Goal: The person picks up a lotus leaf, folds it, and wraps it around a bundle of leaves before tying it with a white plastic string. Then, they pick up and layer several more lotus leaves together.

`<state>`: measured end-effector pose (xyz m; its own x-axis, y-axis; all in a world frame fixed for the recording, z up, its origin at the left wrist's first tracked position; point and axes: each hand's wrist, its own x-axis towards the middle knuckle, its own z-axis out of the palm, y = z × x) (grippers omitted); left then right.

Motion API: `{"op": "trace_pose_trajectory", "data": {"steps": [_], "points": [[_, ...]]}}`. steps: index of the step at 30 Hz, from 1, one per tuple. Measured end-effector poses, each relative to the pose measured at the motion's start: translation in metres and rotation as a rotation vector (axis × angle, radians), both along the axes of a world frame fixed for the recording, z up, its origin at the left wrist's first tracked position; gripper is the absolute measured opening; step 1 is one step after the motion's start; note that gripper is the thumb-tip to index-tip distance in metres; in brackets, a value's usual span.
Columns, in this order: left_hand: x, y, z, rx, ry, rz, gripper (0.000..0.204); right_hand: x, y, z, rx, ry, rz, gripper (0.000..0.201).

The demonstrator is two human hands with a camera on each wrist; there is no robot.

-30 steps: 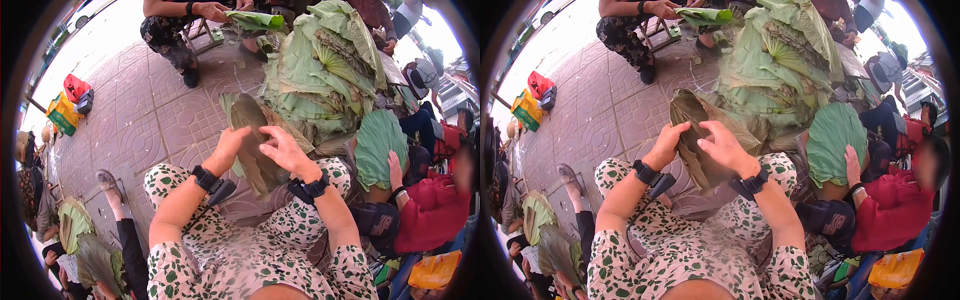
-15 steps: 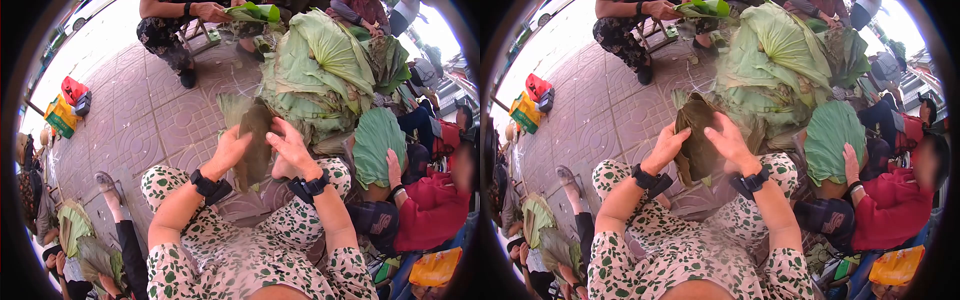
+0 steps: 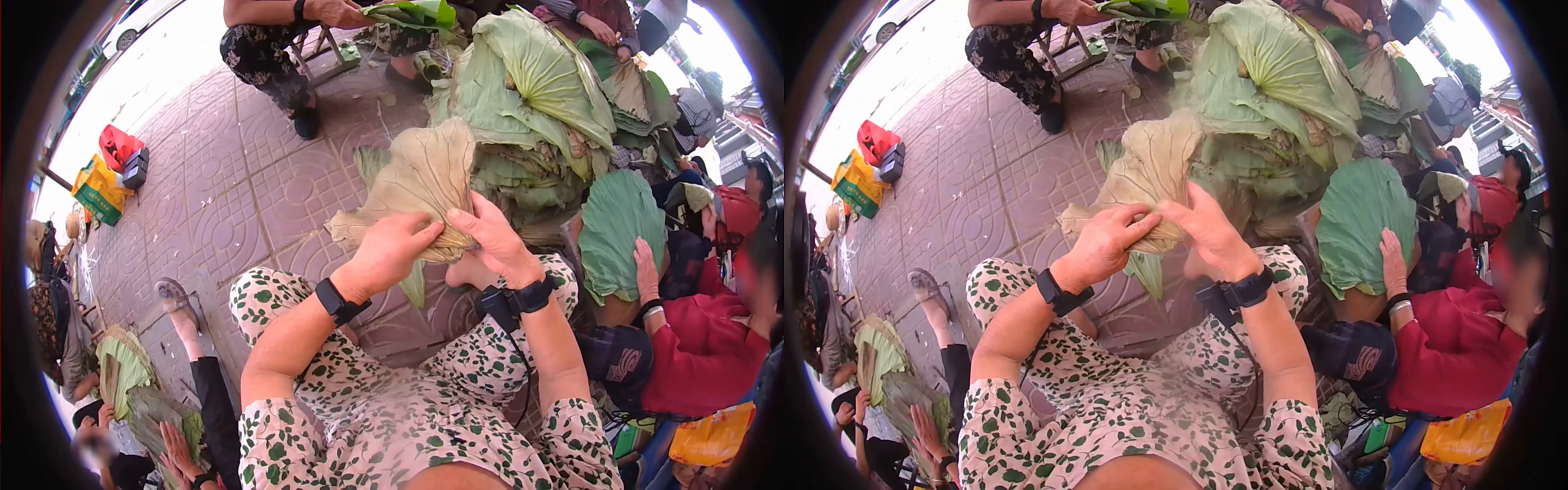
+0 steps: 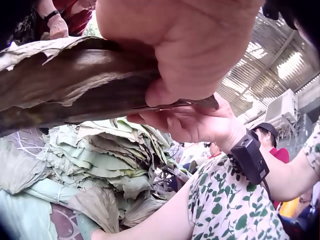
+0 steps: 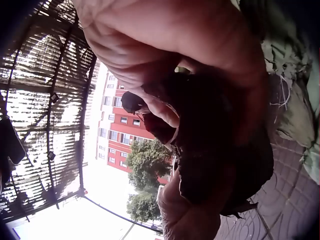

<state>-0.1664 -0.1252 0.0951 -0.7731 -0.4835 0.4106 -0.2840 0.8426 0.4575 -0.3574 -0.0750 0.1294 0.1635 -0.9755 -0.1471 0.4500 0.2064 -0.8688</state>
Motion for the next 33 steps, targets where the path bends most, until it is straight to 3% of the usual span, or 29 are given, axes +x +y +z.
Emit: {"op": "trace_pose_trajectory", "data": {"steps": [4, 6, 8, 12, 14, 16, 18, 20, 22, 26, 27, 29, 33], "points": [[0.001, 0.001, -0.017, 0.165, -0.021, -0.035, 0.057, -0.002, -0.006, -0.019, 0.073, 0.200, -0.097, 0.048], [0.001, -0.001, -0.011, 0.083, 0.131, 0.096, 0.056, -0.011, -0.014, -0.017, 0.016, 0.237, -0.222, 0.047], [0.008, -0.005, -0.012, 0.084, 0.135, 0.147, 0.054, -0.021, -0.020, -0.013, -0.119, 0.216, -0.426, 0.043], [0.020, -0.015, -0.040, 0.150, 0.268, 0.368, 0.047, -0.029, -0.016, 0.013, -0.256, 0.085, -0.560, 0.040], [0.021, -0.016, -0.080, 0.665, 0.096, 0.476, 0.042, -0.030, -0.015, 0.019, -0.259, 0.036, -0.531, 0.038], [0.019, -0.015, -0.122, 0.761, -0.285, 0.420, 0.039, -0.027, -0.017, 0.021, -0.235, 0.028, -0.504, 0.036], [0.014, -0.009, -0.178, 0.857, -0.465, 0.356, 0.040, -0.024, -0.020, 0.022, -0.249, -0.043, -0.454, 0.035], [-0.003, -0.001, -0.203, 1.249, -0.533, 0.430, 0.041, -0.023, -0.018, 0.024, -0.255, -0.082, -0.420, 0.034], [-0.018, 0.008, -0.256, 1.256, -0.597, 0.518, 0.048, -0.025, -0.009, 0.027, -0.187, -0.096, -0.462, 0.035], [-0.044, 0.036, -0.267, 1.182, -0.547, 0.616, 0.053, -0.024, 0.016, 0.039, -0.179, -0.032, -0.522, 0.037], [-0.051, 0.040, -0.269, 1.148, -0.566, 0.696, 0.048, -0.034, 0.012, 0.039, 0.006, -0.063, -0.494, 0.041], [-0.063, 0.042, -0.267, 1.088, -0.564, 0.850, 0.040, -0.032, 0.011, 0.039, 0.003, -0.096, -0.516, 0.038], [-0.054, 0.044, -0.358, 0.858, -0.472, 0.736, 0.039, -0.028, 0.008, 0.044, -0.011, -0.091, -0.509, 0.041]]}}
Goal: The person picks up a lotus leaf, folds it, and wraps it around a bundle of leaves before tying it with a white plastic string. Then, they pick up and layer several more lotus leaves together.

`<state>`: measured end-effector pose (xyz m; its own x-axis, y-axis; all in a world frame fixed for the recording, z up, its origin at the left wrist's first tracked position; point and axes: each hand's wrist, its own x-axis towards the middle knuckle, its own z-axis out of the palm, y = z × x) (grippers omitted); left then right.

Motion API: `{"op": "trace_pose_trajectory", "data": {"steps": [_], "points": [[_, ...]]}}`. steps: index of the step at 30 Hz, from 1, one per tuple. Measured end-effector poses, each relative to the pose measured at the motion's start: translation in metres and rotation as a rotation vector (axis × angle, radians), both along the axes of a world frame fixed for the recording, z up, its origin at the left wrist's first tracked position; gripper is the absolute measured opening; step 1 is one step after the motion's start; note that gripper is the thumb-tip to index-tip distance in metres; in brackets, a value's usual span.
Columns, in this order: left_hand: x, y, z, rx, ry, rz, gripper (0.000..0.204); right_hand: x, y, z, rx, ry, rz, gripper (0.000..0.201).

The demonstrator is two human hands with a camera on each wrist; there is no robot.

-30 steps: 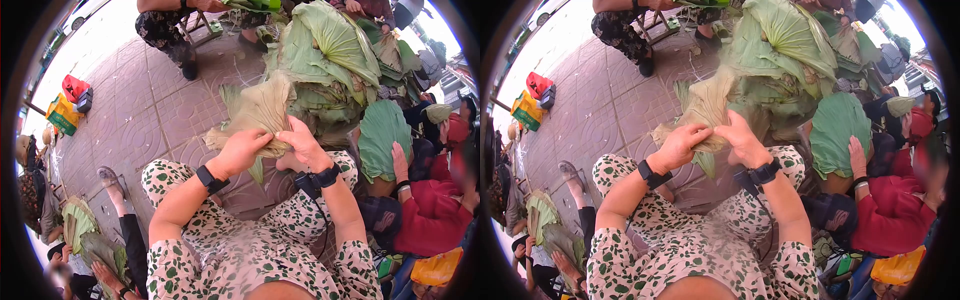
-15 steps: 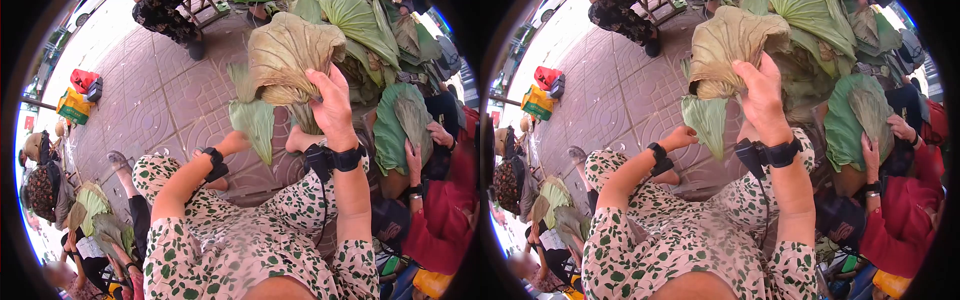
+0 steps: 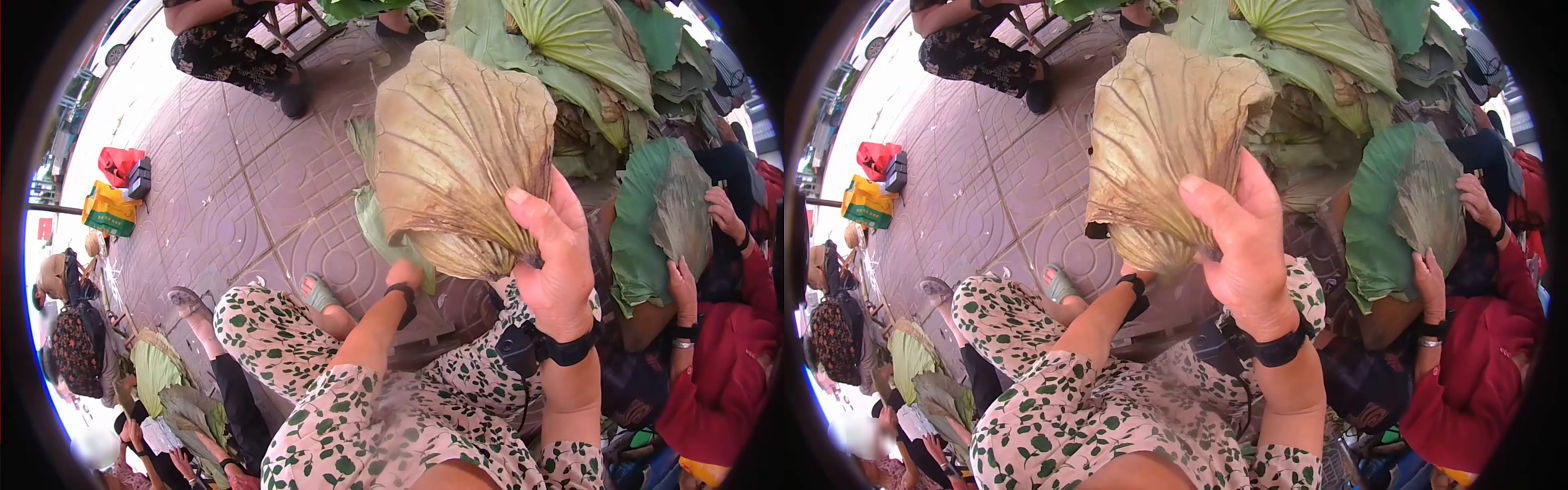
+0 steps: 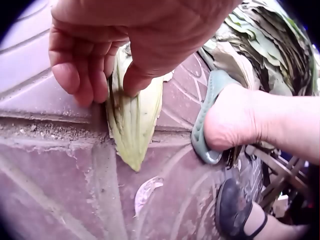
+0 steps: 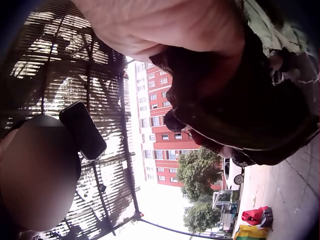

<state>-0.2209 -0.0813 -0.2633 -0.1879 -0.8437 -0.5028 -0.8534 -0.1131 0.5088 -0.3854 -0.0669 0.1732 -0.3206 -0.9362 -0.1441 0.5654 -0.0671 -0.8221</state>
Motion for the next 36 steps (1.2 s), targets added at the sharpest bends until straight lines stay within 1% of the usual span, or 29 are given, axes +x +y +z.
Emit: {"op": "trace_pose_trajectory", "data": {"steps": [1, 2, 3, 5, 6, 8, 9, 11, 12, 13, 15, 16, 19, 21, 22, 24, 28, 31, 35, 36], "points": [[0.001, -0.001, -0.002, 0.066, -0.039, 0.022, 0.038, 0.001, -0.001, 0.000, -0.009, 0.016, 0.023, 0.044], [0.003, -0.001, -0.003, 0.131, -0.080, 0.045, 0.037, 0.002, -0.003, -0.002, -0.026, -0.053, 0.061, 0.044], [0.006, -0.001, -0.003, 0.130, -0.083, 0.040, 0.037, 0.004, -0.004, -0.002, -0.027, -0.055, 0.057, 0.044], [0.006, -0.001, 0.015, 0.117, -0.016, 0.076, 0.037, 0.007, -0.004, -0.003, -0.046, -0.046, 0.092, 0.044], [0.006, 0.001, 0.017, 0.115, -0.015, 0.073, 0.037, 0.006, -0.003, -0.006, -0.041, -0.044, 0.107, 0.044], [0.007, 0.006, 0.006, 0.051, 0.139, 0.220, 0.038, 0.006, -0.002, -0.011, -0.061, -0.036, 0.110, 0.044], [0.010, 0.008, 0.001, 0.048, 0.140, 0.215, 0.038, 0.005, -0.001, -0.014, -0.079, -0.029, 0.116, 0.044], [0.015, 0.009, 0.000, -0.193, 0.003, -0.074, 0.041, 0.002, 0.001, -0.019, -0.095, -0.019, 0.123, 0.044], [0.006, 0.007, 0.051, -0.023, -0.044, 0.063, 0.043, 0.001, 0.002, -0.022, -0.098, -0.018, 0.131, 0.044], [0.008, 0.006, 0.049, -0.028, -0.044, 0.060, 0.043, 0.000, 0.003, -0.024, -0.100, -0.016, 0.139, 0.044], [0.017, 0.003, 0.046, 0.112, -0.145, 0.032, 0.043, 0.001, 0.004, -0.024, -0.126, -0.035, 0.138, 0.043], [0.020, 0.003, 0.046, 0.109, -0.145, 0.032, 0.043, 0.003, 0.004, -0.025, -0.148, -0.055, 0.140, 0.043], [0.021, 0.007, 0.046, 0.058, -0.077, 0.022, 0.043, 0.006, 0.006, -0.020, -0.114, -0.029, 0.136, 0.044], [0.016, 0.009, 0.048, -0.029, 0.040, 0.201, 0.039, 0.008, 0.007, -0.015, -0.119, -0.026, 0.143, 0.045], [0.022, 0.004, 0.051, -0.025, 0.041, 0.199, 0.039, 0.009, 0.007, -0.013, -0.124, -0.022, 0.152, 0.046], [0.012, 0.006, 0.055, -0.021, 0.089, 0.209, 0.039, 0.009, 0.007, -0.011, -0.103, -0.009, 0.167, 0.047], [0.006, -0.006, 0.047, -0.001, 0.184, 0.227, 0.038, 0.009, 0.003, -0.009, -0.069, 0.024, 0.182, 0.049], [0.016, -0.010, 0.039, 0.016, 0.234, 0.243, 0.038, 0.009, 0.001, -0.007, -0.075, 0.010, 0.181, 0.044], [0.023, -0.028, 0.031, 0.006, 0.316, 0.278, 0.037, 0.009, -0.002, -0.009, -0.085, 0.027, 0.191, 0.045], [0.024, -0.032, 0.029, 0.002, 0.339, 0.288, 0.037, 0.009, -0.002, -0.009, -0.068, 0.027, 0.187, 0.047]]}}
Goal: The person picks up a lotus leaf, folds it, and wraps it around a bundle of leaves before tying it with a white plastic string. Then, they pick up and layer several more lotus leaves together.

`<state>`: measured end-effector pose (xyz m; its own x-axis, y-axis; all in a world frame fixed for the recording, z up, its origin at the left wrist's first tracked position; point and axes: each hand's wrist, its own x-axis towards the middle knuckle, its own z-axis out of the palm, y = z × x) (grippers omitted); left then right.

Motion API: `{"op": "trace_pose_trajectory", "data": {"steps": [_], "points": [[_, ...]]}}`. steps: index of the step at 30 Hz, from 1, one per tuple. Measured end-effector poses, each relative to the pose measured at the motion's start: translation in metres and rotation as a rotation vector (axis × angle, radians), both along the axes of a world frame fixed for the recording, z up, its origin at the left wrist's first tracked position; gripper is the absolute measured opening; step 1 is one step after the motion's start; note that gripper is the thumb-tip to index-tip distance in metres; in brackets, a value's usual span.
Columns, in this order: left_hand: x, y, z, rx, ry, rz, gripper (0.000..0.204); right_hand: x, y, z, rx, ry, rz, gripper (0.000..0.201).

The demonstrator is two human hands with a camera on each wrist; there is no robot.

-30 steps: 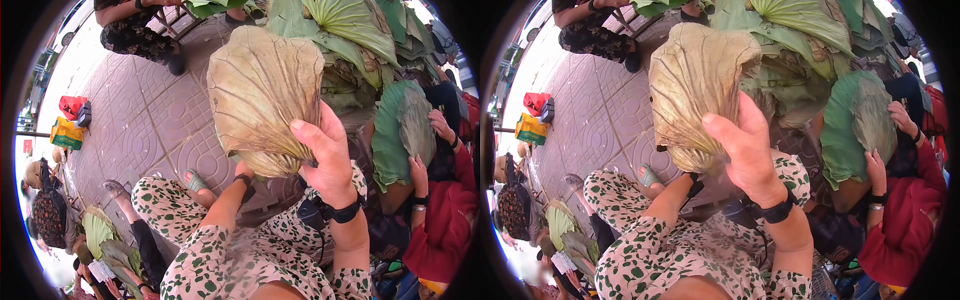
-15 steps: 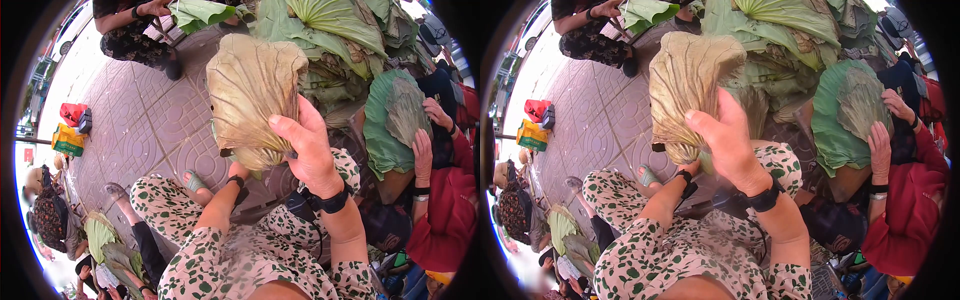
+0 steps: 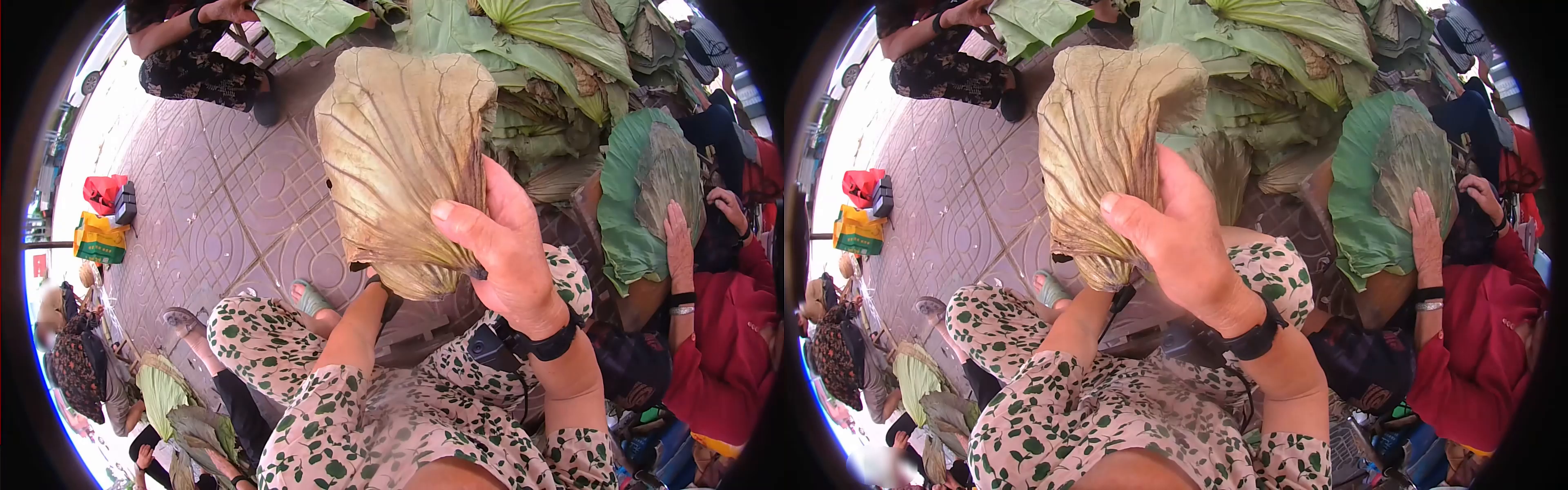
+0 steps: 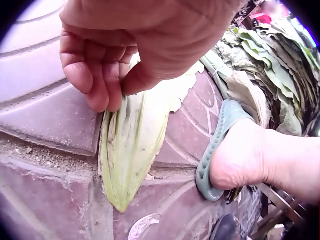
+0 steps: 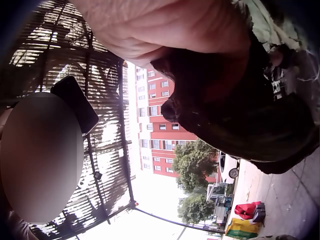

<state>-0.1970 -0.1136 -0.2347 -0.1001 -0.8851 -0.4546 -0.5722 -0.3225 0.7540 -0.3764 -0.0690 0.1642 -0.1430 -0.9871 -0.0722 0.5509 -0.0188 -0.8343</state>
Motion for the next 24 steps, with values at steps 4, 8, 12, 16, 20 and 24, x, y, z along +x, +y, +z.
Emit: {"op": "trace_pose_trajectory", "data": {"steps": [4, 8, 12, 16, 20, 24], "points": [[-0.003, -0.012, -0.003, -0.024, 0.092, 0.038, 0.036, -0.003, -0.001, -0.007, -0.007, 0.068, -0.019, 0.048], [0.035, -0.020, -0.056, -0.057, 0.145, 0.095, 0.035, -0.006, -0.002, -0.011, -0.049, 0.013, -0.057, 0.042], [0.020, -0.059, 0.094, 0.316, 0.456, 0.499, 0.011, -0.007, -0.006, -0.017, -0.111, 0.040, -0.127, 0.041], [0.026, -0.110, 0.205, 0.235, 0.997, 0.569, 0.005, -0.001, -0.010, -0.024, -0.098, 0.105, -0.142, 0.040], [0.041, -0.118, 0.302, 0.021, 1.242, 0.359, 0.019, 0.007, -0.019, -0.038, -0.095, 0.161, -0.126, 0.040], [0.028, -0.069, 0.365, -0.135, 1.337, 0.312, 0.024, 0.019, -0.025, -0.043, -0.097, 0.102, -0.081, 0.039]]}}
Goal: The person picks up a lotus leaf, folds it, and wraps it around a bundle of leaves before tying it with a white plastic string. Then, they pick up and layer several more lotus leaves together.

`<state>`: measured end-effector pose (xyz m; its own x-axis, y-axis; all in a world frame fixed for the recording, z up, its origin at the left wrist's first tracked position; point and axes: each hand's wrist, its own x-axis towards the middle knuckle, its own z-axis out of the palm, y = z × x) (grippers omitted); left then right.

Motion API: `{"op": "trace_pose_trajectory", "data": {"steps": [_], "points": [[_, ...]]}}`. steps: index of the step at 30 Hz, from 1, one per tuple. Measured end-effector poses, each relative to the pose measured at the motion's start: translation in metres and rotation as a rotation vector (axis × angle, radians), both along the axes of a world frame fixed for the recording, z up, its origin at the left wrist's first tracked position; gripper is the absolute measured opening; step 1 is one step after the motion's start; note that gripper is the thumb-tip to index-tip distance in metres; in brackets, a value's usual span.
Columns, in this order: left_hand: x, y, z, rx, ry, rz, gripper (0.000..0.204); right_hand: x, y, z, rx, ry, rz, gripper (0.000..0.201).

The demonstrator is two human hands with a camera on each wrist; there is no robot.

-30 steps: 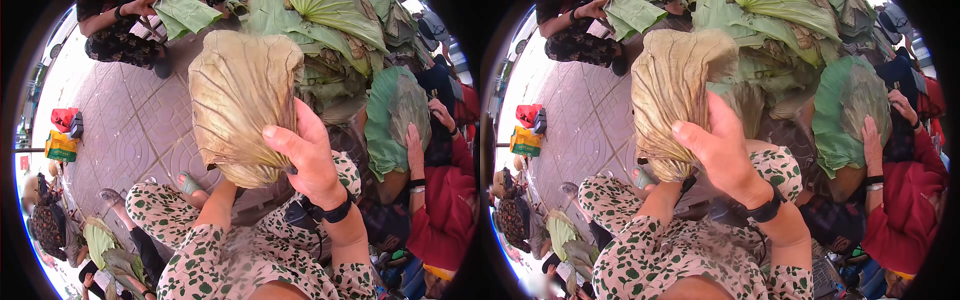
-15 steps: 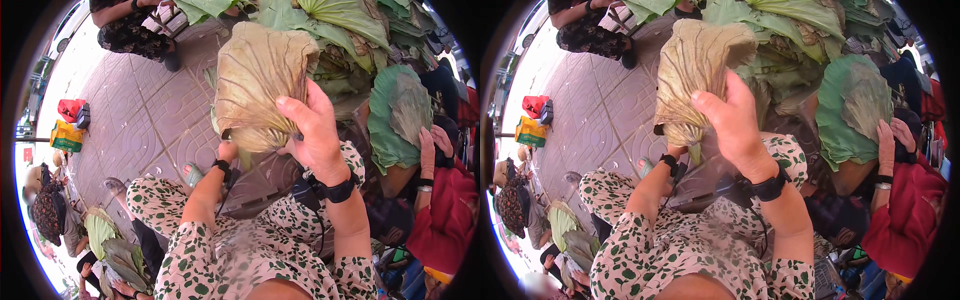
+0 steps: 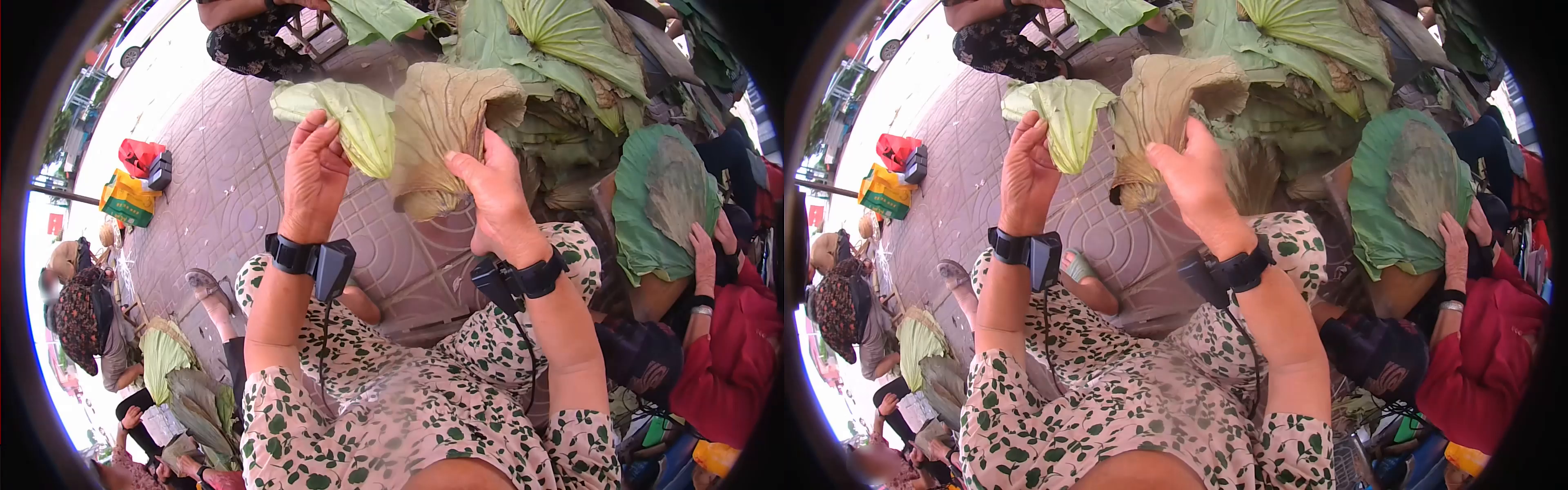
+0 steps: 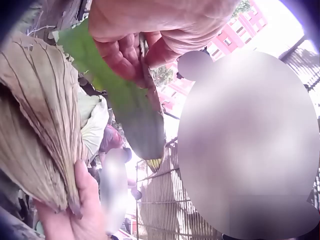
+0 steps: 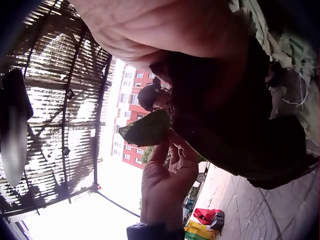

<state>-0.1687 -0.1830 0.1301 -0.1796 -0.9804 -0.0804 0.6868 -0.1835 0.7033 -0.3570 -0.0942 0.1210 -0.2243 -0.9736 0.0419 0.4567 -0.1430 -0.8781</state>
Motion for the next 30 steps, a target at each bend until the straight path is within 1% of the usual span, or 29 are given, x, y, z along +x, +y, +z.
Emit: {"op": "trace_pose_trajectory", "data": {"steps": [1, 3, 4, 5, 6, 7, 8, 10, 12, 13, 15, 16, 17, 19, 20, 21, 23, 24, 25, 27, 30], "points": [[-0.003, 0.007, -0.002, -0.001, 0.008, -0.005, 0.024, 0.003, -0.002, -0.003, -0.007, -0.022, 0.032, 0.038], [-0.011, 0.019, -0.006, -0.006, 0.092, -0.085, 0.024, 0.010, -0.004, -0.002, 0.046, -0.012, 0.030, 0.036], [-0.016, 0.025, -0.001, -0.001, 0.075, -0.127, 0.022, 0.012, -0.005, 0.001, 0.106, -0.048, 0.075, 0.035], [-0.017, 0.026, 0.002, 0.001, 0.082, -0.129, 0.022, 0.013, -0.005, 0.002, 0.167, -0.089, 0.120, 0.035], [-0.016, 0.026, 0.003, -0.034, 0.071, -0.134, 0.022, 0.013, -0.005, 0.001, 0.177, -0.142, 0.158, 0.034], [-0.015, 0.025, 0.006, -0.070, 0.059, -0.139, 0.022, 0.015, -0.006, 0.000, 0.177, -0.141, 0.156, 0.034], [-0.014, 0.024, 0.012, -0.095, 0.034, -0.104, 0.022, 0.017, -0.007, -0.002, 0.172, -0.145, 0.159, 0.034], [-0.009, 0.022, 0.016, -0.097, 0.024, -0.097, 0.022, 0.019, -0.008, -0.002, 0.168, -0.148, 0.161, 0.034], [-0.009, 0.022, 0.015, -0.093, 0.021, -0.088, 0.022, 0.016, -0.010, 0.002, 0.075, -0.171, 0.139, 0.034], [-0.011, 0.024, 0.013, -0.095, 0.025, -0.086, 0.022, 0.015, -0.010, 0.006, 0.074, -0.167, 0.141, 0.034], [-0.016, 0.028, 0.009, -0.047, -0.067, -0.127, 0.022, 0.009, -0.008, 0.015, -0.082, -0.146, 0.001, 0.034], [-0.015, 0.029, 0.005, -0.041, -0.107, -0.145, 0.023, 0.006, -0.010, 0.017, -0.120, -0.126, -0.020, 0.035], [-0.017, 0.030, 0.003, -0.044, -0.104, -0.143, 0.023, 0.004, -0.009, 0.018, -0.123, -0.123, -0.018, 0.035], [-0.021, 0.033, 0.001, 0.000, -0.171, -0.173, 0.023, 0.003, -0.007, 0.018, -0.135, -0.127, -0.079, 0.036], [-0.023, 0.034, 0.001, 0.010, -0.181, -0.165, 0.024, 0.006, -0.004, 0.018, -0.070, -0.077, -0.078, 0.036], [-0.022, 0.033, 0.000, 0.009, -0.178, -0.166, 0.024, 0.010, -0.003, 0.013, -0.072, -0.075, -0.078, 0.036], [-0.021, 0.031, -0.003, -0.019, -0.218, -0.199, 0.024, 0.016, -0.005, 0.000, -0.001, -0.102, -0.017, 0.035], [-0.021, 0.031, -0.003, -0.019, -0.217, -0.198, 0.024, 0.016, -0.005, -0.004, -0.009, -0.082, 0.019, 0.033], [-0.021, 0.031, -0.003, -0.027, -0.203, -0.191, 0.023, 0.016, -0.005, -0.003, -0.009, -0.081, 0.019, 0.033], [-0.020, 0.031, -0.003, -0.035, -0.186, -0.182, 0.023, 0.016, -0.004, 0.002, 0.004, -0.143, 0.096, 0.031], [-0.019, 0.032, -0.002, -0.034, -0.236, -0.183, 0.022, 0.016, -0.001, 0.008, 0.048, -0.184, 0.077, 0.027]]}}
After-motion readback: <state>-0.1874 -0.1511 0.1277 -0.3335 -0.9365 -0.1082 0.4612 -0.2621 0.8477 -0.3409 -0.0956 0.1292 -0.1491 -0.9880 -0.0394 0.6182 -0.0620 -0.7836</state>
